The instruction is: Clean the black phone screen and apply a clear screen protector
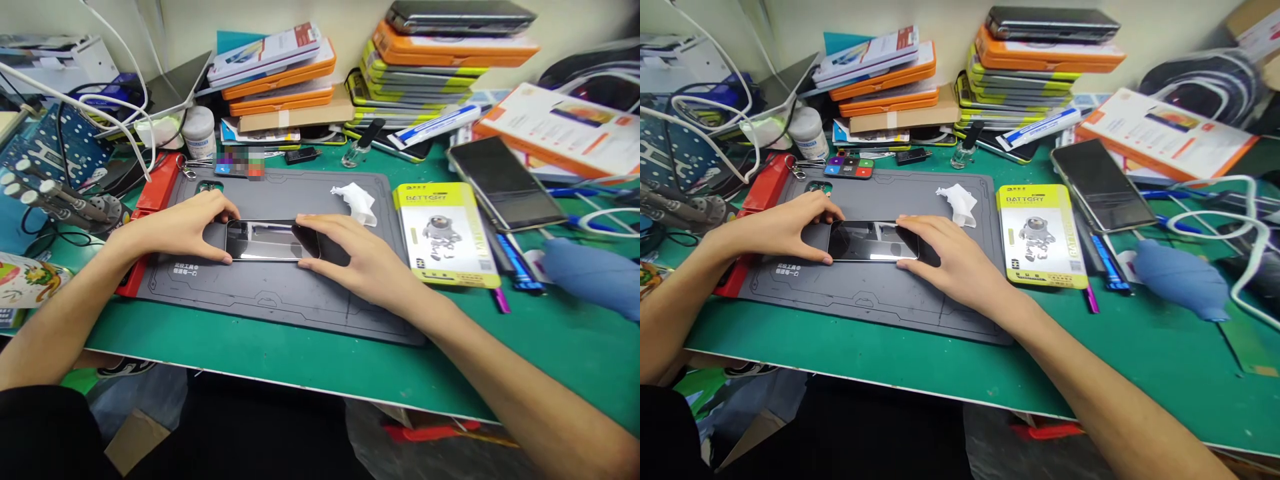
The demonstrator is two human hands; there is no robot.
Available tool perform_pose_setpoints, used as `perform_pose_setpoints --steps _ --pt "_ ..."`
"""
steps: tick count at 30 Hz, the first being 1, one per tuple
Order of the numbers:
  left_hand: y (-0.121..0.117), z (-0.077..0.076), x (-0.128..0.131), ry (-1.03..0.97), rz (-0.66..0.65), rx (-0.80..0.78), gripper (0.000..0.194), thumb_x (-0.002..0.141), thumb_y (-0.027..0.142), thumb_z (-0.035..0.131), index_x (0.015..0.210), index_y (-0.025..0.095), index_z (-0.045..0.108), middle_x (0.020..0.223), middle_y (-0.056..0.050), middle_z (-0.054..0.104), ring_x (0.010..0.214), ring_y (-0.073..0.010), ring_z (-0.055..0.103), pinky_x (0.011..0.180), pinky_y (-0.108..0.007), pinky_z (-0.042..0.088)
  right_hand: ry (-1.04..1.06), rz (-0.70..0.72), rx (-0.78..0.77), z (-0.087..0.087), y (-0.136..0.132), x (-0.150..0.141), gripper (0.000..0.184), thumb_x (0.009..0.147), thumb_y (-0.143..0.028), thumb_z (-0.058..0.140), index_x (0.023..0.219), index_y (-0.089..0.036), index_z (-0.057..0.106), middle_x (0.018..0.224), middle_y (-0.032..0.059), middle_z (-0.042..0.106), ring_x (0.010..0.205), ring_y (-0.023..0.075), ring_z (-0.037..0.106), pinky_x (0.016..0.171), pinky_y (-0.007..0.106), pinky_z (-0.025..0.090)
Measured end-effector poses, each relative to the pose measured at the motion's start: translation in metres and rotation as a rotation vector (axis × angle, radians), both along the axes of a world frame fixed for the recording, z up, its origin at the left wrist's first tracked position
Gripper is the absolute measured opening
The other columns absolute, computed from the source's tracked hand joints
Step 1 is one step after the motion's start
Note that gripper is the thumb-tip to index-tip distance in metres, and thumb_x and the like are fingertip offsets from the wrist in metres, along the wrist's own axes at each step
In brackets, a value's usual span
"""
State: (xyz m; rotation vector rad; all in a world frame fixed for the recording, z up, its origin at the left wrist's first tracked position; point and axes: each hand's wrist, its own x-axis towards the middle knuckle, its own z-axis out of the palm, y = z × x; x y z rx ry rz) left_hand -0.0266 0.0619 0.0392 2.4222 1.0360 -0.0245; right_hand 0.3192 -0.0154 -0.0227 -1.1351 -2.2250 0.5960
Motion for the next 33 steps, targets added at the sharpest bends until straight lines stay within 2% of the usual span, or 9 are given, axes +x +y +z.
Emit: perform_pose_setpoints --steps 4,11,18,24,29,31,33 --pt "-0.003 -0.002 0.001 0.019 -0.032 0.06 0.083 0.082 0.08 0.083 0.137 0.02 0.063 0.138 -0.014 0.065 0.127 -0.0346 0.062 0.111 -0.043 0.05 0.003 0.003 0.01 -0.001 0.0 0.0 0.057 0.107 -0.046 0.075 0.16 -0.029 0.062 0.158 0.0133 0.071 0.148 0.0366 0.066 0.127 0.064 0.053" --pt "-0.007 -0.004 0.003 0.042 -0.081 0.151 0.074 0.091 0.078 0.077 0.137 0.021 0.061 0.14 -0.013 0.063 0.13 -0.0345 0.062 0.116 -0.043 0.048 0.005 0.013 0.034 -0.003 0.001 0.001 0.058 0.106 -0.047 0.075 0.16 -0.029 0.061 0.158 0.014 0.071 0.148 0.0368 0.066 0.126 0.063 0.054" --pt "-0.005 -0.005 0.002 0.036 -0.065 0.13 0.077 0.09 0.081 0.076 0.138 0.022 0.062 0.143 -0.013 0.062 0.133 -0.0345 0.061 0.117 -0.044 0.049 0.003 0.007 0.013 -0.001 0.001 0.001 0.059 0.106 -0.047 0.074 0.161 -0.031 0.06 0.159 0.0129 0.07 0.148 0.0376 0.066 0.126 0.066 0.053" --pt "-0.003 -0.004 0.003 0.034 -0.041 0.106 0.082 0.086 0.083 0.078 0.138 0.021 0.063 0.143 -0.013 0.062 0.133 -0.0357 0.061 0.118 -0.046 0.049 0.008 0.01 0.021 -0.003 0.002 0.0 0.06 0.106 -0.046 0.075 0.16 -0.026 0.061 0.159 0.0152 0.07 0.149 0.0372 0.064 0.127 0.064 0.052" --pt "-0.002 -0.003 0.003 0.036 -0.033 0.105 0.082 0.085 0.084 0.078 0.138 0.023 0.063 0.143 -0.013 0.062 0.133 -0.0357 0.061 0.119 -0.047 0.05 0.032 0.011 0.008 0.0 0.003 0.0 0.064 0.106 -0.052 0.074 0.162 -0.026 0.059 0.162 0.0151 0.068 0.151 0.0371 0.063 0.128 0.064 0.051" --pt "-0.001 -0.003 0.002 0.035 -0.023 0.098 0.082 0.084 0.083 0.079 0.138 0.024 0.064 0.142 -0.012 0.063 0.132 -0.0356 0.062 0.119 -0.047 0.051 0.073 -0.04 0.043 0.005 0.003 0.004 0.058 0.11 -0.052 0.067 0.163 -0.027 0.059 0.164 0.0145 0.067 0.153 0.0362 0.061 0.128 0.063 0.051" --pt "-0.001 -0.003 0.002 0.035 -0.02 0.096 0.082 0.084 0.083 0.079 0.138 0.023 0.064 0.142 -0.012 0.063 0.131 -0.0357 0.062 0.119 -0.048 0.051 0.104 -0.154 0.121 0.008 0.005 0.01 0.047 0.115 -0.046 0.058 0.158 -0.03 0.063 0.16 0.0128 0.07 0.15 0.0347 0.064 0.128 0.062 0.051"
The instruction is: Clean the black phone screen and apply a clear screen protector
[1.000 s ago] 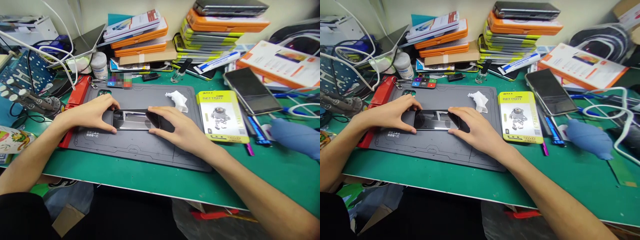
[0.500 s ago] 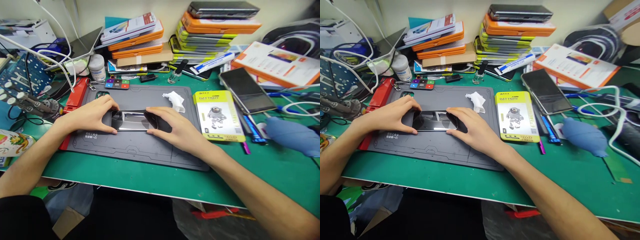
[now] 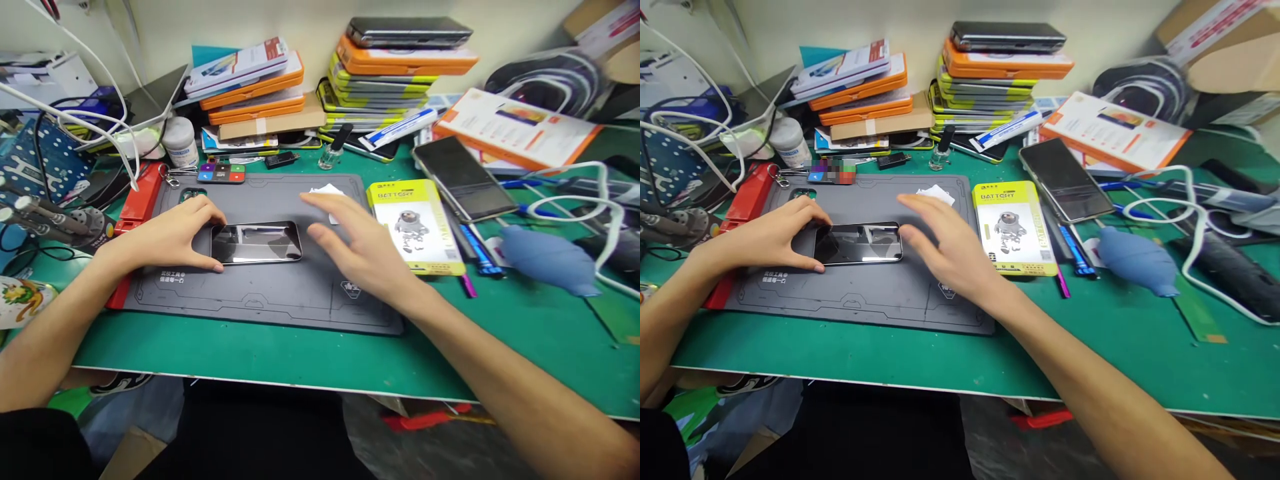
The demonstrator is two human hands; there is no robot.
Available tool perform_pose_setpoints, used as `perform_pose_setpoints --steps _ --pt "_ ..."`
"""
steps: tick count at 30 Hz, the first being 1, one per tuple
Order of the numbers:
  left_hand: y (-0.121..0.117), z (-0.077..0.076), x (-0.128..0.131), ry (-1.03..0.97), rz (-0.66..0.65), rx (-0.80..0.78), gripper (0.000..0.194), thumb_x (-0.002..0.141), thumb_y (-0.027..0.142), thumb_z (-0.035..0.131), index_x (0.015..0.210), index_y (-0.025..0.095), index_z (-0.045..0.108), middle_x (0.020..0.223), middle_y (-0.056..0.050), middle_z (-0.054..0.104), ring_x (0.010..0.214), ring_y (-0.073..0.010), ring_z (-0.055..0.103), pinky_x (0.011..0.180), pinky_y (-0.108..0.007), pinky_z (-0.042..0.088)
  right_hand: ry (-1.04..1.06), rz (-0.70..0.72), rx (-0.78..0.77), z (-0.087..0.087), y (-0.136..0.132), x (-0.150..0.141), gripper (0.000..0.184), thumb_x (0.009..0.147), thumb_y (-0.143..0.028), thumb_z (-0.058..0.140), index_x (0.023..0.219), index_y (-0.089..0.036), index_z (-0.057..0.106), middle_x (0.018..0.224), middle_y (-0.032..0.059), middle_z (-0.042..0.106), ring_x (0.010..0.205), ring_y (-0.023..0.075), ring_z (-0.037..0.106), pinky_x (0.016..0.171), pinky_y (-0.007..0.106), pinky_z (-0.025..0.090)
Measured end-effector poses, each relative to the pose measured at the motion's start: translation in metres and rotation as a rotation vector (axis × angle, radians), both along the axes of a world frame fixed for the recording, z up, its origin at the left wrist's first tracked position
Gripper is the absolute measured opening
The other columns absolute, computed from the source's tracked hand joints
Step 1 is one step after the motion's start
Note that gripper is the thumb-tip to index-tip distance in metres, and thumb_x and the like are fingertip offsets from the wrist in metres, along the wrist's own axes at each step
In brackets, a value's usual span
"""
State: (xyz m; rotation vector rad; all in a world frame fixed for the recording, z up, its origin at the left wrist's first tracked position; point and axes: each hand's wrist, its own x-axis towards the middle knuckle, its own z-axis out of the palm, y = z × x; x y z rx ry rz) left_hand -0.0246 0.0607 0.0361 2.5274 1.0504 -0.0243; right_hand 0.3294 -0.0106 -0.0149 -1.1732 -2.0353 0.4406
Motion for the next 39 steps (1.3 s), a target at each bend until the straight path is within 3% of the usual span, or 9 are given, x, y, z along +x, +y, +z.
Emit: perform_pose_setpoints --steps 5,9,13,18,23,28,34,39 --pt "0.0 0.0 0.0 0.006 -0.002 0.0 0.083 0.084 0.085 0.078 0.138 0.024 0.063 0.143 -0.013 0.063 0.132 -0.0361 0.062 0.12 -0.048 0.05 -0.168 -0.221 0.131 -0.01 0.013 0.023 0.035 0.112 -0.039 0.06 0.141 -0.028 0.076 0.135 0.0145 0.079 0.129 0.0392 0.072 0.115 0.066 0.056" --pt "0.001 0.001 -0.001 -0.003 -0.005 0.005 0.083 0.084 0.085 0.078 0.137 0.023 0.065 0.141 -0.013 0.064 0.13 -0.0358 0.063 0.119 -0.048 0.051 -0.256 -0.244 0.129 -0.018 0.019 0.033 0.029 0.112 -0.041 0.059 0.126 -0.03 0.082 0.123 0.0121 0.08 0.116 0.0391 0.074 0.101 0.065 0.062" --pt "0.002 -0.001 -0.001 -0.005 -0.012 0.007 0.083 0.084 0.087 0.077 0.137 0.024 0.065 0.14 -0.013 0.065 0.13 -0.0356 0.063 0.118 -0.048 0.052 -0.192 -0.212 0.136 -0.009 0.013 0.027 0.031 0.114 -0.043 0.056 0.116 -0.035 0.085 0.105 0.0092 0.081 0.103 0.0362 0.076 0.094 0.062 0.063" --pt "0.001 0.0 0.0 0.009 -0.01 0.008 0.086 0.085 0.089 0.076 0.139 0.024 0.064 0.144 -0.014 0.064 0.132 -0.036 0.061 0.12 -0.047 0.05 -0.124 -0.035 0.124 0.004 -0.003 0.006 0.026 0.114 -0.035 0.058 0.118 -0.034 0.084 0.11 0.0061 0.086 0.104 0.0302 0.081 0.092 0.053 0.067" --pt "-0.001 0.002 0.003 0.02 0.0 -0.011 0.086 0.084 0.089 0.075 0.138 0.023 0.063 0.145 -0.014 0.063 0.132 -0.0365 0.061 0.118 -0.047 0.05 -0.229 0.108 0.209 0.003 -0.013 0.001 0.025 0.113 -0.026 0.06 0.117 -0.03 0.085 0.115 0.0029 0.09 0.106 0.0281 0.087 0.091 0.049 0.071" --pt "-0.001 0.0 0.003 0.001 0.004 -0.02 0.083 0.083 0.085 0.079 0.137 0.023 0.063 0.144 -0.013 0.063 0.131 -0.0357 0.062 0.116 -0.046 0.05 -0.239 0.081 0.279 -0.002 -0.014 -0.001 0.024 0.111 -0.022 0.063 0.118 -0.027 0.085 0.117 0.0043 0.09 0.105 0.0297 0.088 0.095 0.051 0.074" --pt "0.0 -0.001 0.003 -0.013 0.008 -0.027 0.086 0.081 0.088 0.079 0.137 0.024 0.063 0.143 -0.013 0.063 0.132 -0.0359 0.061 0.117 -0.046 0.05 -0.236 0.054 0.133 -0.006 -0.007 -0.004 0.038 0.112 -0.022 0.058 0.144 -0.026 0.078 0.147 0.0091 0.078 0.138 0.0343 0.076 0.114 0.061 0.067" --pt "0.001 0.0 0.003 -0.009 0.02 -0.032 0.087 0.08 0.088 0.079 0.138 0.025 0.063 0.144 -0.012 0.062 0.132 -0.0362 0.061 0.118 -0.047 0.05 -0.255 0.095 0.142 0.001 -0.013 -0.002 0.036 0.112 -0.022 0.058 0.137 -0.027 0.083 0.135 0.0061 0.085 0.124 0.0327 0.083 0.108 0.055 0.071"
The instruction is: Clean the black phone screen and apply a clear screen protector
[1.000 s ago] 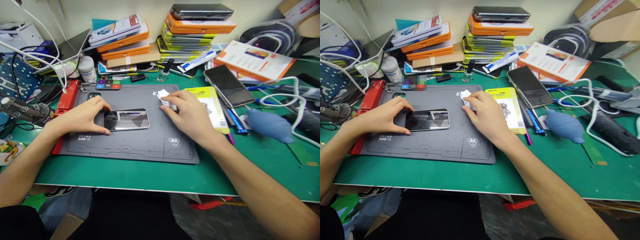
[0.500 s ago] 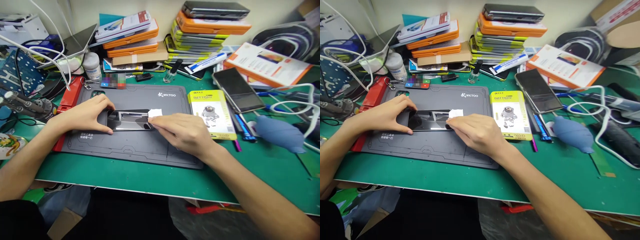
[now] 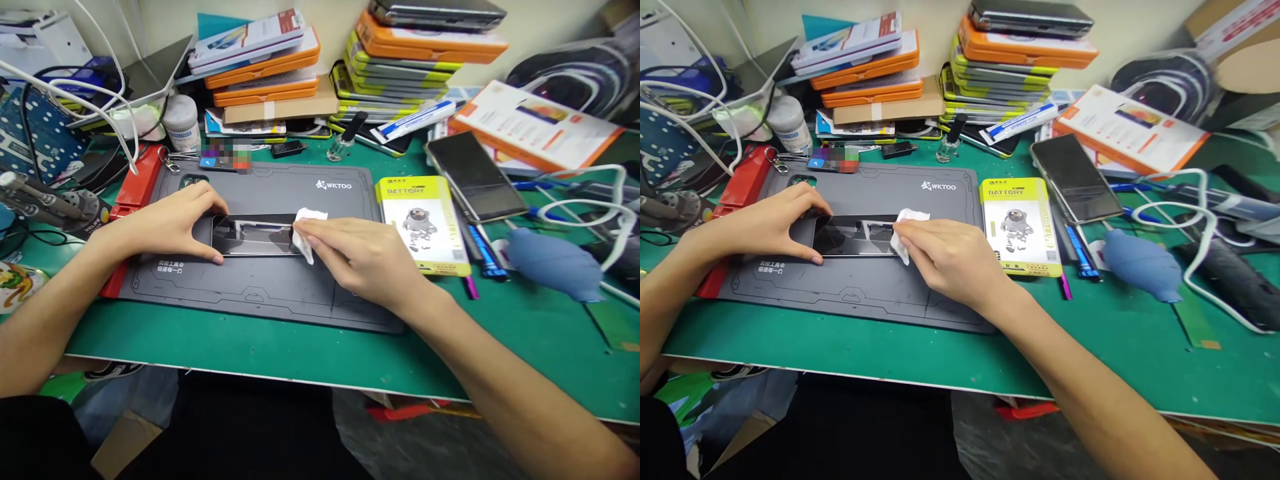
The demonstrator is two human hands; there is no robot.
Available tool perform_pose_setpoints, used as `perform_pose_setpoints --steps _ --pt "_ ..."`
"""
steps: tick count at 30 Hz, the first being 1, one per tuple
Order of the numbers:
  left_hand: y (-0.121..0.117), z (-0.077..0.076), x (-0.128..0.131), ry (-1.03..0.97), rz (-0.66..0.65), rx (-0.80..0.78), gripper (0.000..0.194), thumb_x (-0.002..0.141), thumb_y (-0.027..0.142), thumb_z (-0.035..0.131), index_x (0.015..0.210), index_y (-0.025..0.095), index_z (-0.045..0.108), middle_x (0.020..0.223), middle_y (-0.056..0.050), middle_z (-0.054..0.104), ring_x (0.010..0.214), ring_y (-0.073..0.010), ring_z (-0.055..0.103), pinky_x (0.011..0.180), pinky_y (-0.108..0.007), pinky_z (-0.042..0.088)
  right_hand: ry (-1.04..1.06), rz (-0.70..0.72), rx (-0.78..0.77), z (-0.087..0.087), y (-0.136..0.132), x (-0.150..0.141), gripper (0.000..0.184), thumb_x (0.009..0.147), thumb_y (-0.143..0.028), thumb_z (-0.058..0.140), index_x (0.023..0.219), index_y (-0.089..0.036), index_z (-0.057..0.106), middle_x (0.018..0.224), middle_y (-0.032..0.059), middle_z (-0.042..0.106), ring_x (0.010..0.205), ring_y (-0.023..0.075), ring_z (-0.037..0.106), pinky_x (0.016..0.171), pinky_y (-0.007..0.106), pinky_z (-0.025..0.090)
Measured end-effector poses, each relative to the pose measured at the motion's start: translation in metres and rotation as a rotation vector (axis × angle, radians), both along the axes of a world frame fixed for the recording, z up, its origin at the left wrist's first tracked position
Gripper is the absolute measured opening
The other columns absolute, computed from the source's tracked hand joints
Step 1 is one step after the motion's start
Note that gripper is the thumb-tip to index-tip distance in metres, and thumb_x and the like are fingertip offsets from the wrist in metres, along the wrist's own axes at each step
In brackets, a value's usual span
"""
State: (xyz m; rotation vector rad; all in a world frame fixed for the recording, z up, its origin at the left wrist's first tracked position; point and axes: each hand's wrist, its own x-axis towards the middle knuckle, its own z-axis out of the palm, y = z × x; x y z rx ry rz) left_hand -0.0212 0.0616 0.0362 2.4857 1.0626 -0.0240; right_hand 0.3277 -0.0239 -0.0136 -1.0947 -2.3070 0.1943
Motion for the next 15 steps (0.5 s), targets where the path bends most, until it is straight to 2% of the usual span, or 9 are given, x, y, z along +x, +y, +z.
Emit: perform_pose_setpoints --steps 3,6,9,15 --pt "0.0 -0.001 0.0 -0.004 0.003 -0.002 0.087 0.078 0.086 0.081 0.138 0.025 0.064 0.144 -0.012 0.063 0.132 -0.0368 0.061 0.117 -0.048 0.051 0.0 0.014 0.013 0.001 -0.001 0.0 0.035 0.111 -0.021 0.058 0.133 -0.026 0.085 0.13 0.0065 0.086 0.119 0.0331 0.085 0.106 0.056 0.072" --pt "0.0 -0.002 -0.001 -0.005 0.001 0.0 0.087 0.079 0.087 0.08 0.138 0.026 0.063 0.144 -0.012 0.063 0.132 -0.0366 0.061 0.117 -0.048 0.05 -0.012 -0.018 0.026 -0.003 0.004 -0.002 0.038 0.113 -0.021 0.054 0.139 -0.021 0.081 0.139 0.0109 0.082 0.127 0.035 0.082 0.115 0.061 0.067" --pt "0.0 -0.002 -0.001 -0.003 0.002 0.006 0.087 0.08 0.087 0.079 0.138 0.025 0.063 0.144 -0.012 0.063 0.133 -0.0363 0.061 0.117 -0.047 0.05 -0.023 -0.017 0.025 -0.003 0.007 -0.002 0.04 0.114 -0.021 0.053 0.144 -0.019 0.078 0.143 0.0126 0.08 0.132 0.0345 0.079 0.116 0.059 0.067" --pt "0.0 -0.001 0.0 0.0 0.0 0.002 0.086 0.08 0.086 0.08 0.138 0.025 0.063 0.145 -0.012 0.063 0.133 -0.0361 0.061 0.117 -0.047 0.05 -0.032 0.03 0.036 0.004 -0.003 0.001 0.032 0.11 -0.021 0.058 0.127 -0.027 0.085 0.124 0.0041 0.088 0.115 0.0309 0.086 0.103 0.053 0.073"
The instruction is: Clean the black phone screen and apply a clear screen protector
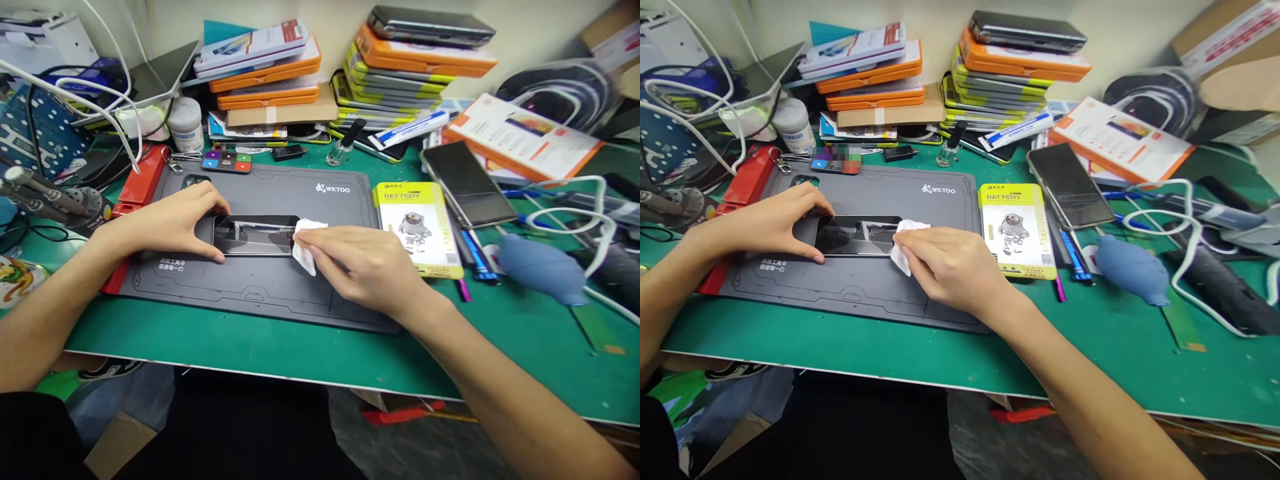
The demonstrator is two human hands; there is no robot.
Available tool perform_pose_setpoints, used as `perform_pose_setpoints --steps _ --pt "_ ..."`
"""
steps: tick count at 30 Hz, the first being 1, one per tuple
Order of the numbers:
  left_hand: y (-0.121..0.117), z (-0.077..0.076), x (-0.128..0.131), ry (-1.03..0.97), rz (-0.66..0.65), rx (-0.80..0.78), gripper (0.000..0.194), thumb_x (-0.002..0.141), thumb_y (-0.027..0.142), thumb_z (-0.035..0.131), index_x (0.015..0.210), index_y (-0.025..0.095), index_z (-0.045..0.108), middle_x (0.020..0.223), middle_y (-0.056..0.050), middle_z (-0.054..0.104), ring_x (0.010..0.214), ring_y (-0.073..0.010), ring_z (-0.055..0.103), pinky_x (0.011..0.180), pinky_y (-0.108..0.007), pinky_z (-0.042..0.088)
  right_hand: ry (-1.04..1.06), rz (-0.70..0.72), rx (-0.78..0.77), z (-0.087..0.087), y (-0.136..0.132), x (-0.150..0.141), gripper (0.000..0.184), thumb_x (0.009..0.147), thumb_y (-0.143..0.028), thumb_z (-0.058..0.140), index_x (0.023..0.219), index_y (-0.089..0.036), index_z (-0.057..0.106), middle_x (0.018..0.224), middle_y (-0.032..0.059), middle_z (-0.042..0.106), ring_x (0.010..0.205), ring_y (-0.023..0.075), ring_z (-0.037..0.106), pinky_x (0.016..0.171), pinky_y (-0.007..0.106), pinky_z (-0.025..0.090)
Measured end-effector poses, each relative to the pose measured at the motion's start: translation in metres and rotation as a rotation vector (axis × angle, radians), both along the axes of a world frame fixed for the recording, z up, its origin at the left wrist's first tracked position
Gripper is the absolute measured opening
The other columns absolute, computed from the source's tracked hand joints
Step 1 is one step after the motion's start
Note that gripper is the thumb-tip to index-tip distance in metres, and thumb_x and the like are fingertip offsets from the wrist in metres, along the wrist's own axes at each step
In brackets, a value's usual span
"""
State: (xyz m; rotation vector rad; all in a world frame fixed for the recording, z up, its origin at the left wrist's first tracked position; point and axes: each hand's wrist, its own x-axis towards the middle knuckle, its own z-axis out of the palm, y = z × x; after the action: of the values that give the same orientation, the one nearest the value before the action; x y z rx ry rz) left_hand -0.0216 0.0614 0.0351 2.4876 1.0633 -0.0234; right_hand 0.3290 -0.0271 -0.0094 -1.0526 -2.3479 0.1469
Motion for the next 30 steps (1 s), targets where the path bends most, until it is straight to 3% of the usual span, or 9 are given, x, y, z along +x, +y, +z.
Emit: perform_pose_setpoints --steps 6,15,21,26,30 --pt "0.0 -0.001 0.0 -0.008 -0.002 0.004 0.086 0.081 0.087 0.078 0.138 0.025 0.064 0.144 -0.012 0.063 0.133 -0.0361 0.061 0.117 -0.046 0.05 -0.006 -0.064 -0.018 -0.008 0.012 -0.002 0.038 0.112 -0.022 0.054 0.141 -0.024 0.08 0.142 0.0093 0.081 0.13 0.034 0.08 0.114 0.059 0.068" --pt "0.0 -0.001 0.001 -0.013 -0.003 0.0 0.086 0.08 0.085 0.08 0.137 0.024 0.064 0.143 -0.013 0.064 0.133 -0.0364 0.061 0.117 -0.047 0.049 -0.073 0.095 0.042 0.011 -0.01 0.002 0.031 0.106 -0.018 0.061 0.123 -0.023 0.087 0.124 0.0079 0.088 0.109 0.0324 0.088 0.095 0.05 0.076" --pt "-0.002 0.0 0.002 -0.011 0.004 -0.006 0.085 0.08 0.085 0.08 0.138 0.024 0.064 0.144 -0.013 0.064 0.133 -0.0364 0.061 0.117 -0.046 0.049 -0.096 0.164 0.125 0.014 -0.009 0.004 0.03 0.107 -0.016 0.06 0.118 -0.022 0.086 0.122 0.0075 0.089 0.106 0.0297 0.089 0.094 0.046 0.077" --pt "-0.001 -0.004 0.0 -0.03 -0.004 -0.007 0.087 0.081 0.085 0.08 0.14 0.023 0.064 0.145 -0.013 0.064 0.134 -0.0358 0.061 0.116 -0.045 0.048 -0.097 0.227 0.277 0.015 -0.01 0.002 0.024 0.105 -0.009 0.062 0.116 -0.012 0.083 0.115 0.0145 0.089 0.104 0.0302 0.089 0.092 0.043 0.077" --pt "0.001 -0.007 -0.001 -0.036 -0.013 0.003 0.086 0.083 0.085 0.079 0.139 0.022 0.064 0.145 -0.013 0.065 0.133 -0.0346 0.062 0.115 -0.042 0.048 -0.067 0.256 0.271 0.013 -0.01 -0.002 0.024 0.105 -0.007 0.063 0.121 -0.009 0.081 0.118 0.0169 0.088 0.109 0.0296 0.088 0.097 0.042 0.076"
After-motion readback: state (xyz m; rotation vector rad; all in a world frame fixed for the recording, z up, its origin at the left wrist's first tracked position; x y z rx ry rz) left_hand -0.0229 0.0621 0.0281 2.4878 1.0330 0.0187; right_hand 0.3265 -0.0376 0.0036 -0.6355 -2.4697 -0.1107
